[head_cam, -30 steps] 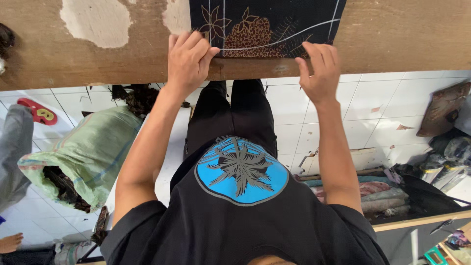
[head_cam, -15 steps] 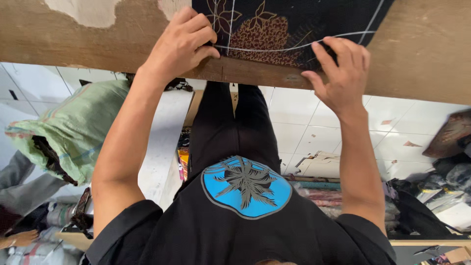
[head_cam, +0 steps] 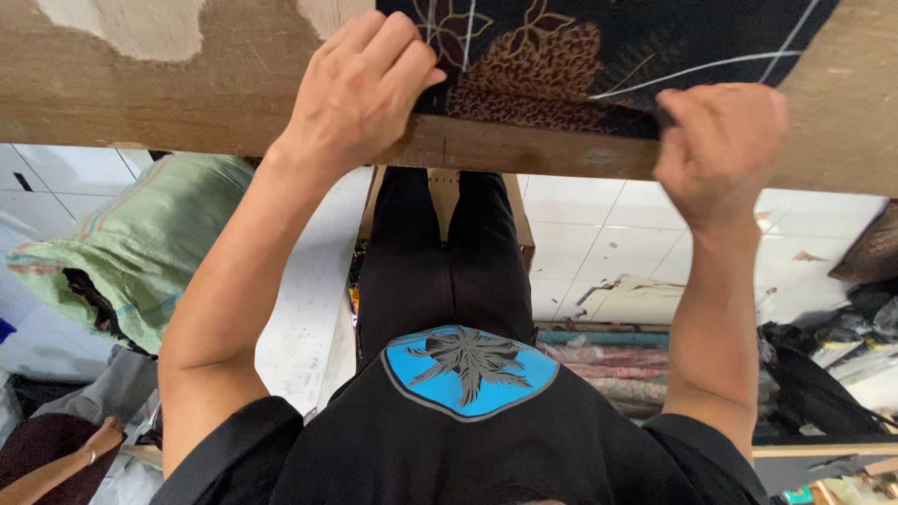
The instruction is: The person folds a patterned fabric piece on a wooden table, aligning edges and smoothing the surface repeatedly. The person uses both hands to fold and press the fabric, occasionally adjusting its position on the table.
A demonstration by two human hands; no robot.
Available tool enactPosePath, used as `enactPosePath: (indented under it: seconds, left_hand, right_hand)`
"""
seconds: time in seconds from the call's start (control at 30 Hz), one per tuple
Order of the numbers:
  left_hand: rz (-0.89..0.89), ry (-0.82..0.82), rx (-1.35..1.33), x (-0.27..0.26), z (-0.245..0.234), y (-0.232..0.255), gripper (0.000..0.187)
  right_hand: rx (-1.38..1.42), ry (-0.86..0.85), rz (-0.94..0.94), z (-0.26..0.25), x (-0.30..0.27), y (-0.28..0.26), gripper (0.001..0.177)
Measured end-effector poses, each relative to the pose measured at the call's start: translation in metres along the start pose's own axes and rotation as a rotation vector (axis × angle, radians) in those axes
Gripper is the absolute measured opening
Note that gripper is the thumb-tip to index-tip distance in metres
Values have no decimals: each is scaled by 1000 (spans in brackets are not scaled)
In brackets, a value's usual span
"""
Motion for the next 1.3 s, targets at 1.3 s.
enactPosePath:
  seconds: [1.3]
  left_hand:
    - [101,46,-165,-11,-13,-8,23]
  right_hand:
    - [-57,186,-23,15,-31,6,33]
Point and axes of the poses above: each hand's wrist, its own x-axis towards the middle knuckle, its own z-axis out of the palm, y = z × x, the point moved 6 cm from there along x, towards the middle knuckle, and after that the axes turned 10 degrees about z, right-handed, at the moved point
